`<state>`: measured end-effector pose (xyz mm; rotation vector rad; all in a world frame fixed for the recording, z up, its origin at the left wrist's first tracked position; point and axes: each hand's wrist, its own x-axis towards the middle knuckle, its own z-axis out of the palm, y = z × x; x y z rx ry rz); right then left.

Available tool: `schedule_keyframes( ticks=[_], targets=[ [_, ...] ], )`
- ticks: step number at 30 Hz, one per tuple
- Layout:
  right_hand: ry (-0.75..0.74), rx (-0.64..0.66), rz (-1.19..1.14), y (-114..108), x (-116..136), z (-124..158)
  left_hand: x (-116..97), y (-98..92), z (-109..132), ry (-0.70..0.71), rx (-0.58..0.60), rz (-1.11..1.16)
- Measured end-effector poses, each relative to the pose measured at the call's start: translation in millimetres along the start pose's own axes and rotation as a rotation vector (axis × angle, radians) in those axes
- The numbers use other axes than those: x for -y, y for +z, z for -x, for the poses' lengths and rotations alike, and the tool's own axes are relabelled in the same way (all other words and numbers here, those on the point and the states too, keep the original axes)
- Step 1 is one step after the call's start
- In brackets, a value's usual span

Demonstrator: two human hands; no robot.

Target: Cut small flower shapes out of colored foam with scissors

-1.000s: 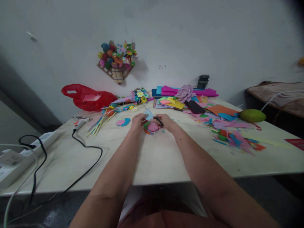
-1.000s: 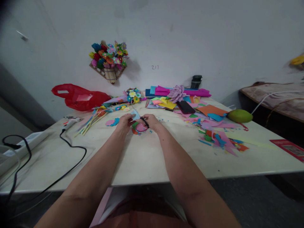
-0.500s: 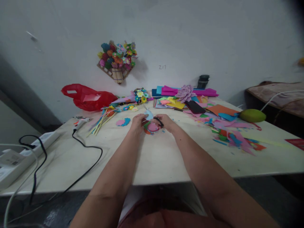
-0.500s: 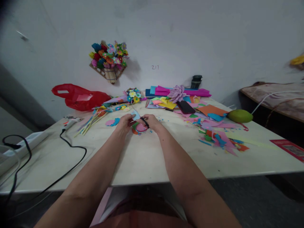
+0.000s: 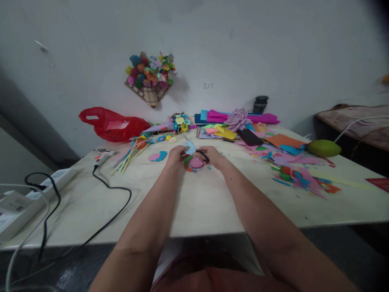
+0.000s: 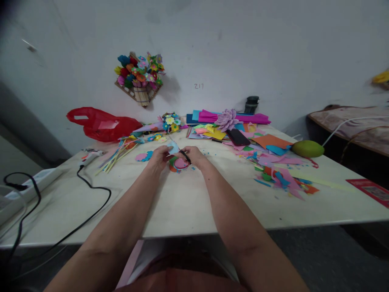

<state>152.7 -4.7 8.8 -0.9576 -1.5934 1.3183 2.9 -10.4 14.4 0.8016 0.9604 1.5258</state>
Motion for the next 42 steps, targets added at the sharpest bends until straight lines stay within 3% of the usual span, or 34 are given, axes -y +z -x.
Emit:
schedule_keyframes(
  ticks=[23,35,42],
  targets=[
    [0.026,-0.056,0.075,2.2,7.3,2.4,1.3,-12.7,-9.4,0.001,0.038,-0.029],
    [0.005,-0.238,-0.113,-8.8,7.2,-0.1,3.1,-12.0,-6.8,0.048,0.137,-0.149],
    [-0.044,-0.241,-0.214,-13.9,8.6,-1.8,2.5,-8.7,-2.0,0.032,0.207,-0.237]
  ],
)
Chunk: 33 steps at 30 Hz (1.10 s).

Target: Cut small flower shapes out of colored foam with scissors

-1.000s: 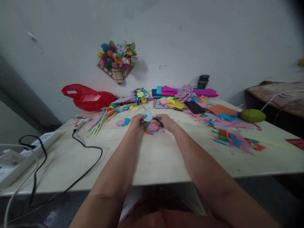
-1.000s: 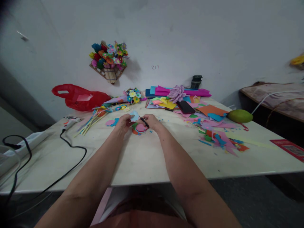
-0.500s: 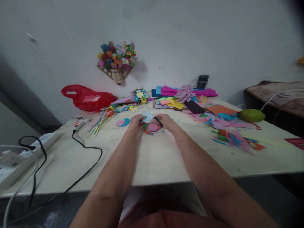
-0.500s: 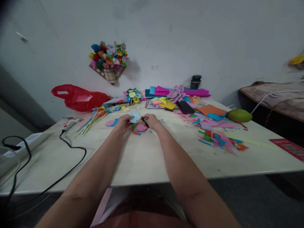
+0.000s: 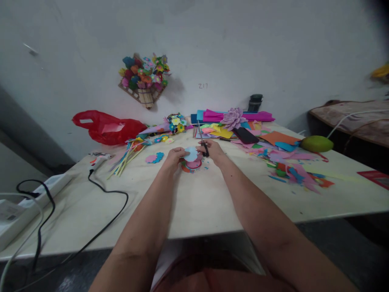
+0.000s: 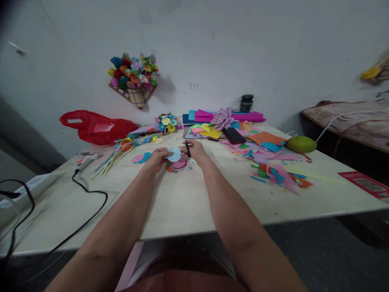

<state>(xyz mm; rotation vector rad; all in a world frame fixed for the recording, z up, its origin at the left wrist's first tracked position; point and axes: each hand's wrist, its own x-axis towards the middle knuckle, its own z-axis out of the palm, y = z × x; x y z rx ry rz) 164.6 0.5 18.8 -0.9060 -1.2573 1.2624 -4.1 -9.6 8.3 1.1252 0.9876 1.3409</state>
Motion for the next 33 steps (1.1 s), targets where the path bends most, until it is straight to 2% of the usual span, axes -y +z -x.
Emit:
schedule_keyframes(
  ticks=[8,14,22,28,33],
  targets=[
    [-0.011,0.076,0.026,-0.6,-5.3,-1.1,-3.3,6.8,5.1,-0.042,0.056,-0.054],
    [0.004,0.073,0.04,2.1,-5.5,0.7,-2.5,9.0,5.0,-0.059,0.026,-0.025],
    [0.031,0.037,-0.001,7.0,-5.1,1.2,-0.3,10.8,3.4,-0.006,-0.023,0.062],
    [0.029,0.059,-0.017,11.8,-6.8,1.9,0.5,11.7,3.0,0.019,-0.002,0.139],
    [0.043,0.067,-0.034,7.1,-5.4,0.4,3.3,7.2,-0.9,0.041,-0.001,0.135]
  ],
)
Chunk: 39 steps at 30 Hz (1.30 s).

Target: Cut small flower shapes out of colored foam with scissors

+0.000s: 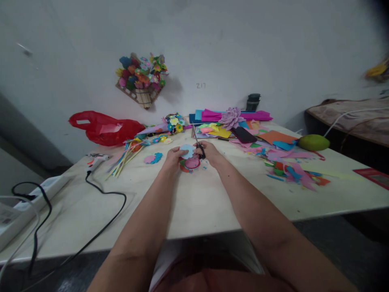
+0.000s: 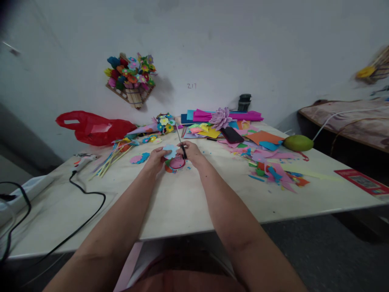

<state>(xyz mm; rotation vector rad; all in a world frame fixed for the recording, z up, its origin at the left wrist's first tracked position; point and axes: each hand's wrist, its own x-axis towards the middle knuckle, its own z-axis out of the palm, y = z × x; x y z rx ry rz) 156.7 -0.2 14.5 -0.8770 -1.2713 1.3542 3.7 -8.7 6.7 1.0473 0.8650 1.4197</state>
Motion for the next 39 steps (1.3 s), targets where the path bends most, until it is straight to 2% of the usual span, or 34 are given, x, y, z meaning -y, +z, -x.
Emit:
schedule_keyframes(
  ticks=[5,15,22,28,34,39],
  targets=[
    [-0.002,-0.046,-0.014,-6.3,2.1,-1.3,-1.8,-1.0,0.2,0.0,-0.01,-0.016],
    [-0.025,-0.021,-0.003,-0.8,2.8,2.0,-3.2,2.9,5.5,-0.041,0.074,-0.114],
    [-0.032,-0.016,0.016,2.0,-0.2,0.6,-5.7,4.6,6.4,-0.029,0.003,-0.097],
    [-0.026,-0.001,0.03,0.5,-2.6,-1.4,-3.1,0.7,2.6,-0.004,0.007,-0.075],
    [0.046,0.016,0.2,-0.3,2.3,3.4,-0.4,-4.5,-3.4,0.032,-0.069,0.003],
    [0.046,0.066,0.289,-2.9,2.6,4.7,-1.6,-4.9,-3.7,0.039,-0.103,0.026]
  ],
)
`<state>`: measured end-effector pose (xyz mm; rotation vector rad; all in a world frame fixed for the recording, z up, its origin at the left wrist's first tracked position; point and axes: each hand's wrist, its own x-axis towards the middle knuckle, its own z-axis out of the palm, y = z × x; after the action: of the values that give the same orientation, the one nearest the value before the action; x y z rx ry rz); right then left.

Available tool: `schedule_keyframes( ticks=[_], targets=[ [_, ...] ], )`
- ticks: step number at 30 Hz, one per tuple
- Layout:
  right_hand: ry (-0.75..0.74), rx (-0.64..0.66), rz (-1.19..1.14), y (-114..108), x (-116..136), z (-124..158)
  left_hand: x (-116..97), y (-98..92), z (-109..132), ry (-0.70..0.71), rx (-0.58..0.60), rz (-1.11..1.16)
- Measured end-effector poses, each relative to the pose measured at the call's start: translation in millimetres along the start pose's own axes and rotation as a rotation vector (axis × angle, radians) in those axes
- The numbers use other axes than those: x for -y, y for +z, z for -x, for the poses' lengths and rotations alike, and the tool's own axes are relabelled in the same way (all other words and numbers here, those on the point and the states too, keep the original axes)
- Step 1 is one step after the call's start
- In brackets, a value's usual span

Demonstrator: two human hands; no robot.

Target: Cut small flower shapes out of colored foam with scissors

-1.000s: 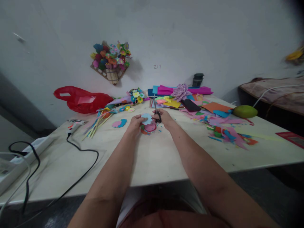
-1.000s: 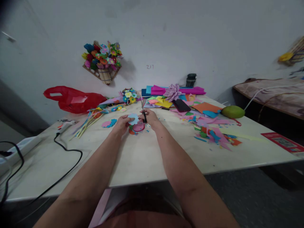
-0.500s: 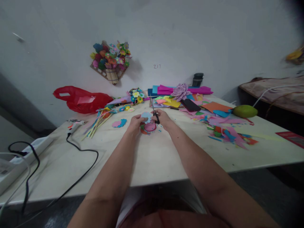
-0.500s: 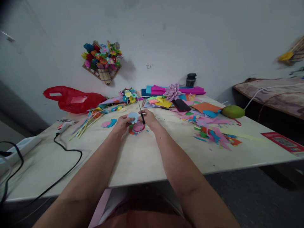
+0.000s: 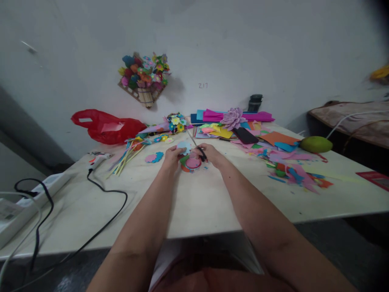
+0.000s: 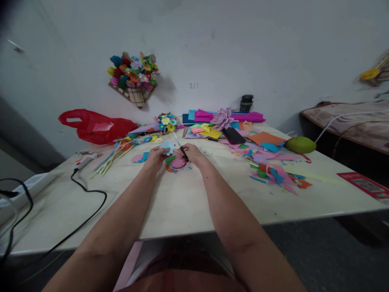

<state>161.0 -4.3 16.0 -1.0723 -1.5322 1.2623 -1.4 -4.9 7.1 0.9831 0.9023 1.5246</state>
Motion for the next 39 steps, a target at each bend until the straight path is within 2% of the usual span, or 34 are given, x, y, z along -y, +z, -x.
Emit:
schedule_keyframes(
  ticks=[5,17,27,39],
  targets=[
    [-0.043,0.111,0.019,-3.7,-1.6,1.9,-0.9,0.6,1.0,0.001,-0.016,0.039],
    [-0.045,0.259,0.031,-8.2,-6.0,1.3,-2.0,1.8,1.8,-0.003,-0.023,0.062],
    [-0.054,0.288,0.098,-8.0,-1.6,5.2,-0.3,1.0,0.4,0.005,-0.016,0.058],
    [-0.022,0.26,0.098,-6.4,-2.1,6.2,0.4,1.3,0.1,0.008,-0.022,0.082]
  ],
)
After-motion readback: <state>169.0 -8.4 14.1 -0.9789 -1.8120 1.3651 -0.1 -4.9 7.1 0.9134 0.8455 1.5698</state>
